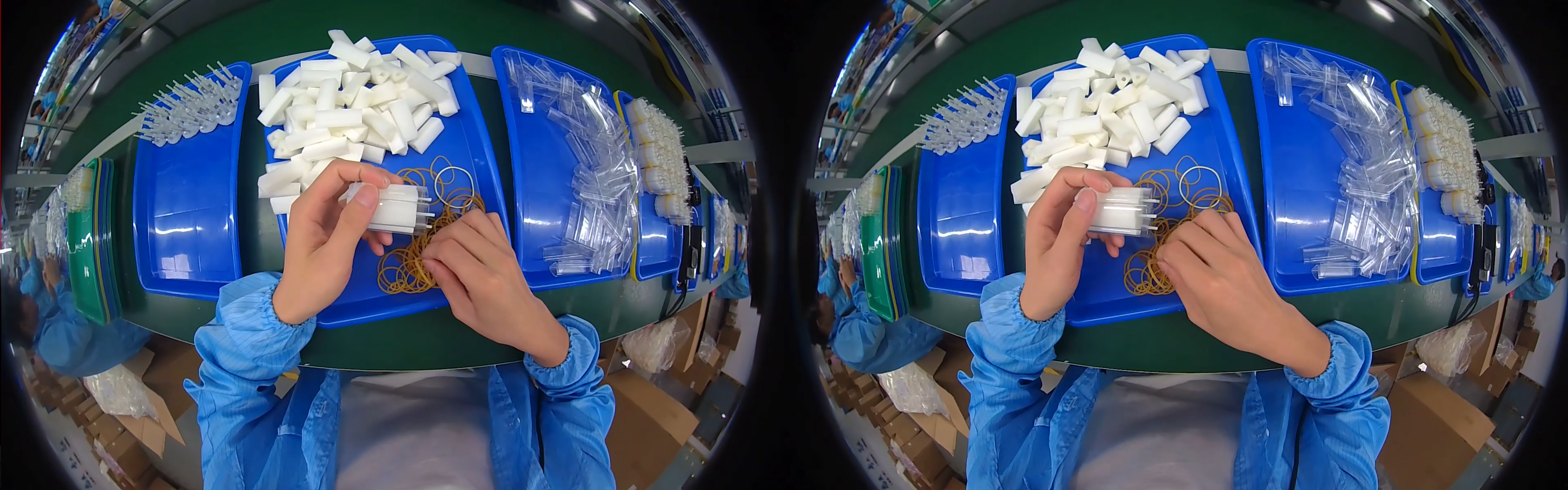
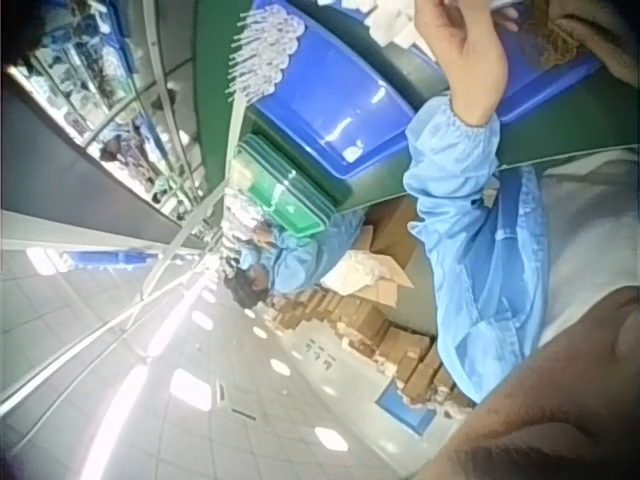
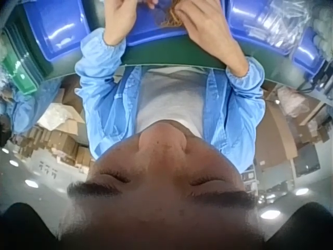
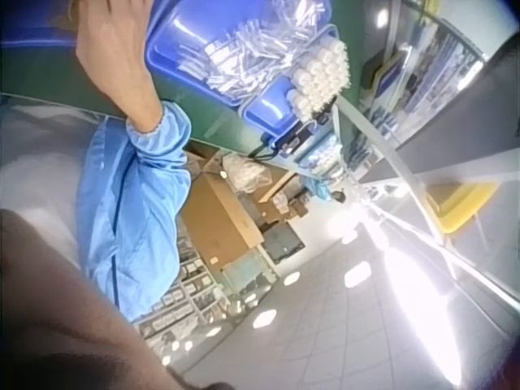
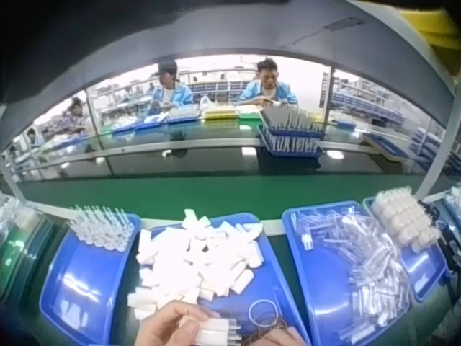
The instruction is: The person assembles component units by attaching foam cylinders to plastic cores, sliding clear plastic sleeves over them, securing each bundle with a rubber band, and placing the finished assemblies onto a tray.
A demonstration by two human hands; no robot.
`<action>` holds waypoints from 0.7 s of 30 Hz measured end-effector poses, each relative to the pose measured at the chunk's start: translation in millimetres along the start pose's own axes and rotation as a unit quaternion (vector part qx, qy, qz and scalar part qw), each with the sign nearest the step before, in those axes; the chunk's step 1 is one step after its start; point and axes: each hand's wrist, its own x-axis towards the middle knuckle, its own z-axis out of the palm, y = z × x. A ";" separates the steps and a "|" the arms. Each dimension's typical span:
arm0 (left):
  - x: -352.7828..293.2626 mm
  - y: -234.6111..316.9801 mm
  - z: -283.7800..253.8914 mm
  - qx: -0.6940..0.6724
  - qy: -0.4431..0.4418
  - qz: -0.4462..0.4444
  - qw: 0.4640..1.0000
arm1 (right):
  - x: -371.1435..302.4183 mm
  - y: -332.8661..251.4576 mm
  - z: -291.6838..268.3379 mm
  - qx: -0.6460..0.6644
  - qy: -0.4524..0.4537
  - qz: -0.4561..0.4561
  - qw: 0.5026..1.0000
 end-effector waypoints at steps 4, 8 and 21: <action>-1.3 2.0 1.1 0.002 0.016 -0.003 1.000 | -4.4 6.4 -11.4 0.077 0.029 0.039 0.996; -1.8 1.1 2.7 0.014 0.012 0.002 1.000 | -8.0 10.5 -20.4 0.316 0.085 0.192 0.925; -0.9 0.6 3.6 -0.044 -0.031 -0.056 0.997 | -10.8 26.0 -31.1 0.691 0.049 0.231 0.683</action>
